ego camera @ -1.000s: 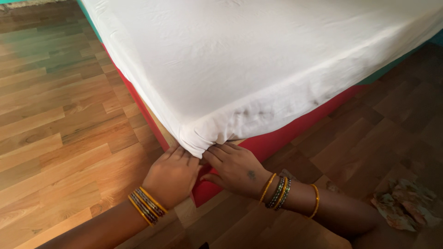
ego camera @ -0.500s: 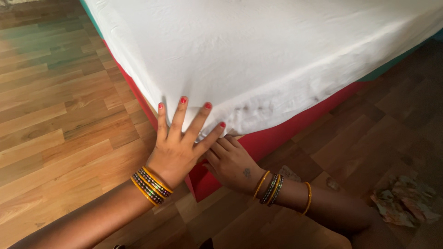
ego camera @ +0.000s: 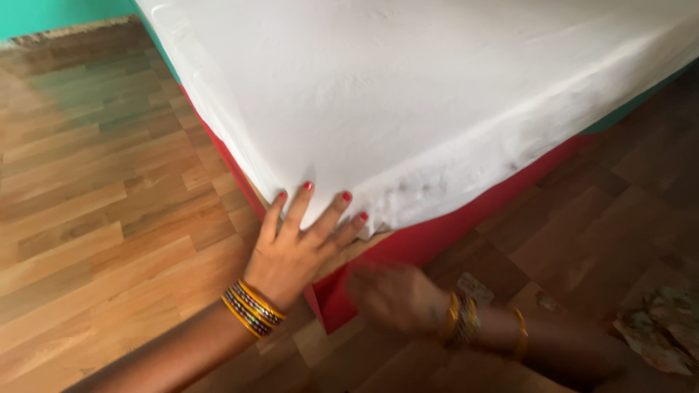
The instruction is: The person smooths the sheet over the mattress by hand and tucks the edges of the sheet under the side and corner of the mattress.
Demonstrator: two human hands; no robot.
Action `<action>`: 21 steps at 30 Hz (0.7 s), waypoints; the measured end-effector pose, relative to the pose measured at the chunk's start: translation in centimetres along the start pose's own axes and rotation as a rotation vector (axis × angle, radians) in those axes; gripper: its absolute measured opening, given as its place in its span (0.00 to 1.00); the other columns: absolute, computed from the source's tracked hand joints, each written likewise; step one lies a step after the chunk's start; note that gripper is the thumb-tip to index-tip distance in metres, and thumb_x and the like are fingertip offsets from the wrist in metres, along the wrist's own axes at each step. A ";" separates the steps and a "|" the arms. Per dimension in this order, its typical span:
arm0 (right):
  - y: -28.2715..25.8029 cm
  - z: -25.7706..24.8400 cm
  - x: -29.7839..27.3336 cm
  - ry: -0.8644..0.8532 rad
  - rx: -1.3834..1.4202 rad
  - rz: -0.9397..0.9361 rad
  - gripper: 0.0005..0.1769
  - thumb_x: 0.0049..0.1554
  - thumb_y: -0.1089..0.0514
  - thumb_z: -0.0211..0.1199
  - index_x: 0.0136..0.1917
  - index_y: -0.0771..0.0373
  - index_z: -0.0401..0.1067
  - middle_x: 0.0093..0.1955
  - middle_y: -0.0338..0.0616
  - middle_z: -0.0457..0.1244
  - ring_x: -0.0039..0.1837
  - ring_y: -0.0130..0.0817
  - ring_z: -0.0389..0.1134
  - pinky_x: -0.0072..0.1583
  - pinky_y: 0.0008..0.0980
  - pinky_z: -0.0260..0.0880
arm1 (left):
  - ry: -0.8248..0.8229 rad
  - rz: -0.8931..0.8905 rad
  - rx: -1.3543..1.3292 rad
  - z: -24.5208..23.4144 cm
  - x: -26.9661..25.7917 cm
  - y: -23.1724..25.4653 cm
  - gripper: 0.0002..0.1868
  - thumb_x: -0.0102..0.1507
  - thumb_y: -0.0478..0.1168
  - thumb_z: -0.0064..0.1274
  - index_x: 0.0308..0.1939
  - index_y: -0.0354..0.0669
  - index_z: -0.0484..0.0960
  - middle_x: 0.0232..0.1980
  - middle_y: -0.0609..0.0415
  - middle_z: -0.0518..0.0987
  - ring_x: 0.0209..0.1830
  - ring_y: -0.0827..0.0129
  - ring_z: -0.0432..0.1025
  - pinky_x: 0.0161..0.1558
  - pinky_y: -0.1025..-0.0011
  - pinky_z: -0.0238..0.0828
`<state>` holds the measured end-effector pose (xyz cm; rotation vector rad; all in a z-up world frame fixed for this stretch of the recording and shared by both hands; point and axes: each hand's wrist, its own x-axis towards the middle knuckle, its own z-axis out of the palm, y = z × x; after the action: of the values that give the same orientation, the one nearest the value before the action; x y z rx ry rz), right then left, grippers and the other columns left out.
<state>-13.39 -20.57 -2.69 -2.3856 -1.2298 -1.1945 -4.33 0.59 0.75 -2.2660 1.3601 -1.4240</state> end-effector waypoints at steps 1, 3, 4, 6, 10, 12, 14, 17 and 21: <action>-1.2 -0.6 -0.5 -0.062 0.080 -0.060 0.16 0.53 0.62 0.64 0.55 0.70 0.73 0.54 0.56 0.68 0.58 0.53 0.70 0.62 0.54 0.72 | 0.010 0.005 0.025 0.0 0.2 0.0 0.29 0.68 0.49 0.50 0.75 0.74 0.67 0.80 0.60 0.55 0.78 0.47 0.53 0.71 0.44 0.59; -1.4 -0.9 -1.4 -0.129 0.161 -0.114 0.12 0.53 0.62 0.64 0.51 0.67 0.73 0.48 0.51 0.68 0.52 0.49 0.72 0.59 0.59 0.72 | 0.032 0.004 0.019 -0.1 0.7 0.1 0.27 0.71 0.50 0.49 0.75 0.70 0.67 0.80 0.58 0.55 0.78 0.46 0.52 0.71 0.43 0.59; -1.0 -0.8 -1.8 -0.175 0.159 -0.102 0.13 0.53 0.60 0.65 0.51 0.67 0.73 0.44 0.48 0.68 0.47 0.46 0.71 0.52 0.51 0.73 | 0.047 0.002 0.012 -0.2 0.9 0.3 0.26 0.73 0.51 0.47 0.76 0.67 0.67 0.80 0.56 0.55 0.78 0.45 0.52 0.70 0.42 0.59; -0.3 -1.0 -3.2 -0.227 0.163 -0.081 0.15 0.53 0.58 0.65 0.52 0.66 0.74 0.41 0.45 0.67 0.43 0.43 0.71 0.45 0.44 0.73 | -0.070 0.009 0.053 -1.0 1.1 0.6 0.29 0.68 0.47 0.47 0.75 0.70 0.67 0.80 0.58 0.55 0.77 0.46 0.53 0.71 0.43 0.58; 2.6 -2.3 -4.6 -0.264 0.124 0.163 0.14 0.55 0.57 0.66 0.53 0.65 0.75 0.39 0.44 0.67 0.41 0.41 0.70 0.43 0.40 0.73 | -0.305 0.018 0.106 -3.9 2.3 1.0 0.40 0.54 0.37 0.49 0.72 0.73 0.69 0.76 0.61 0.61 0.76 0.48 0.55 0.71 0.47 0.54; 3.8 -3.2 -5.2 -0.273 0.080 0.182 0.15 0.53 0.57 0.67 0.52 0.66 0.74 0.39 0.45 0.67 0.41 0.41 0.70 0.43 0.40 0.73 | -0.268 0.003 0.028 -4.7 3.0 1.9 0.29 0.60 0.41 0.48 0.67 0.60 0.73 0.71 0.54 0.66 0.75 0.49 0.57 0.72 0.47 0.53; 4.9 -4.0 -5.6 -0.329 -0.021 0.273 0.10 0.53 0.57 0.67 0.48 0.61 0.75 0.38 0.44 0.67 0.42 0.42 0.70 0.44 0.41 0.73 | -0.236 -0.011 -0.056 -4.7 3.8 3.0 0.22 0.65 0.45 0.48 0.63 0.47 0.77 0.67 0.48 0.72 0.75 0.51 0.60 0.73 0.48 0.52; 6.2 -5.7 -6.1 -0.172 -0.122 0.265 0.11 0.54 0.59 0.64 0.51 0.63 0.72 0.52 0.46 0.69 0.53 0.43 0.71 0.51 0.39 0.74 | -0.052 0.159 -0.155 -2.4 5.4 3.7 0.17 0.63 0.41 0.48 0.54 0.41 0.79 0.65 0.51 0.78 0.71 0.57 0.66 0.72 0.57 0.60; 8.2 -6.6 -6.8 -0.187 -0.187 0.409 0.16 0.56 0.61 0.63 0.58 0.65 0.73 0.56 0.47 0.68 0.58 0.44 0.69 0.56 0.41 0.73 | -0.126 0.253 -0.290 1.9 6.8 6.0 0.23 0.64 0.39 0.48 0.59 0.28 0.77 0.56 0.48 0.77 0.59 0.61 0.70 0.61 0.67 0.70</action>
<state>-13.19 -33.07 -2.05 -2.7577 -0.6405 -1.0118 -5.58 -8.58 0.95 -2.1974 1.8332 -1.0451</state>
